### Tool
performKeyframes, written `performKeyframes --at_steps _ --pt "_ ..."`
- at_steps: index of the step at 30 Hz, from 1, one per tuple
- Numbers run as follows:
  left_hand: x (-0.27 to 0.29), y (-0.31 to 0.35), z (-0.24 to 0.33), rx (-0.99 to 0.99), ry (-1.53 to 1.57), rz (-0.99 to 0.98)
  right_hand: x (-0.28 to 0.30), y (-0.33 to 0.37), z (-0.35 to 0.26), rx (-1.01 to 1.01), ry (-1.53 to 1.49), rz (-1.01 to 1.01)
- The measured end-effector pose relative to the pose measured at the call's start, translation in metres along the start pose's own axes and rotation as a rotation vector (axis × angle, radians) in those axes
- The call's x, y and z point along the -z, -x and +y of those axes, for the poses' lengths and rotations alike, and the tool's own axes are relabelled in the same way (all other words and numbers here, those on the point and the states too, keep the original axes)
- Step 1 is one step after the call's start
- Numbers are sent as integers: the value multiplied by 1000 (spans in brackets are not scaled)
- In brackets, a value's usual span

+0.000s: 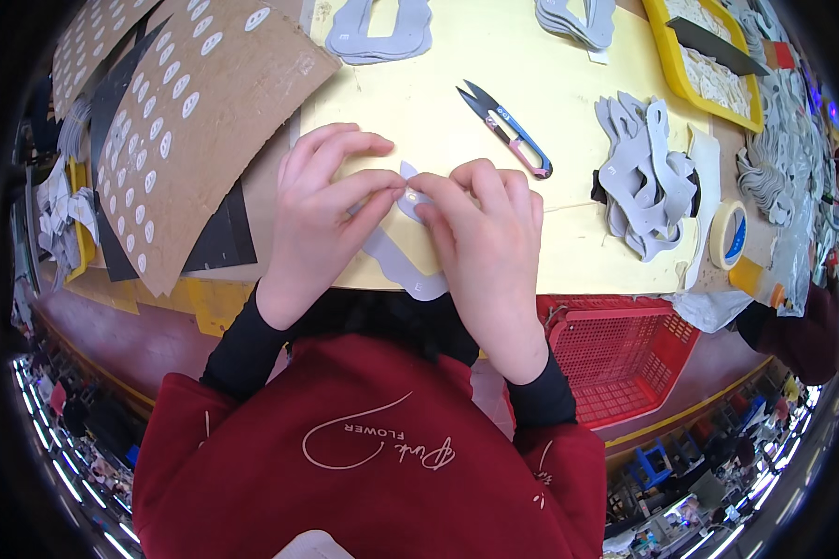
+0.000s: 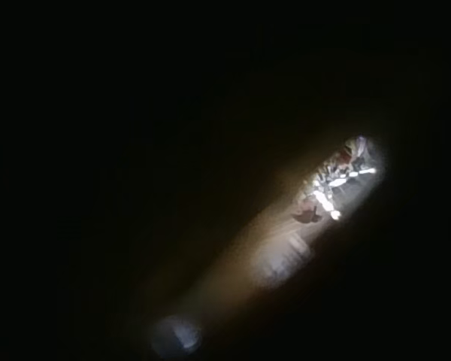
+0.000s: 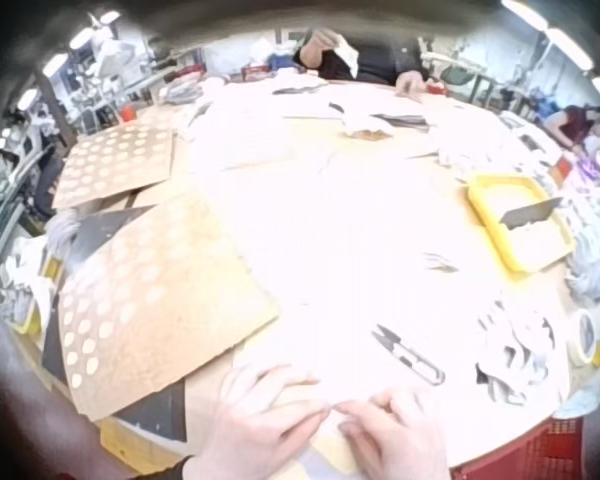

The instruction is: The person repeatedly picks small white circular pieces from a cardboard sheet and presses them onto gray cutout shapes on a yellow work surface. The person handles the pieces one at a time, aligning and attaching them to the cutouts.

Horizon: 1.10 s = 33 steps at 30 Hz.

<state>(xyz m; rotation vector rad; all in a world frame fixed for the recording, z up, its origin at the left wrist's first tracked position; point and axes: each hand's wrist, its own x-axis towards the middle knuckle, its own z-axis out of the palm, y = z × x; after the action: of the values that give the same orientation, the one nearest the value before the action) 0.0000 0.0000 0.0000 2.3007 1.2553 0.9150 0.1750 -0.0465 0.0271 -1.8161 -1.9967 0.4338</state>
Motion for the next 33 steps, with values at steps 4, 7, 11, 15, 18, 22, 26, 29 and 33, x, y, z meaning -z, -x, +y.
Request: performKeyframes --at_steps 4,7,11,15,18,22,26,29,33 --pt "3 1 1 -21 -25 -12 -1 2 -10 35 117 45" --pt "8 0 -1 26 12 -66 -2 1 -5 16 31 50" --pt "19 -6 4 82 64 -219 -11 12 3 -124 -237 173" --pt "19 -5 2 21 30 -275 -9 13 5 -104 -292 142" --pt "18 -7 0 20 104 -288 -6 13 0 -97 -242 169" --pt "21 -3 -2 37 262 -325 -10 20 0 -81 -236 146" --pt "32 3 19 436 785 -276 -4 26 -14 -192 -555 140" --pt "43 13 26 558 1215 -190 13 30 -28 -243 -844 39" --pt "59 12 37 661 1416 -261 17 37 -36 -329 -1137 18"
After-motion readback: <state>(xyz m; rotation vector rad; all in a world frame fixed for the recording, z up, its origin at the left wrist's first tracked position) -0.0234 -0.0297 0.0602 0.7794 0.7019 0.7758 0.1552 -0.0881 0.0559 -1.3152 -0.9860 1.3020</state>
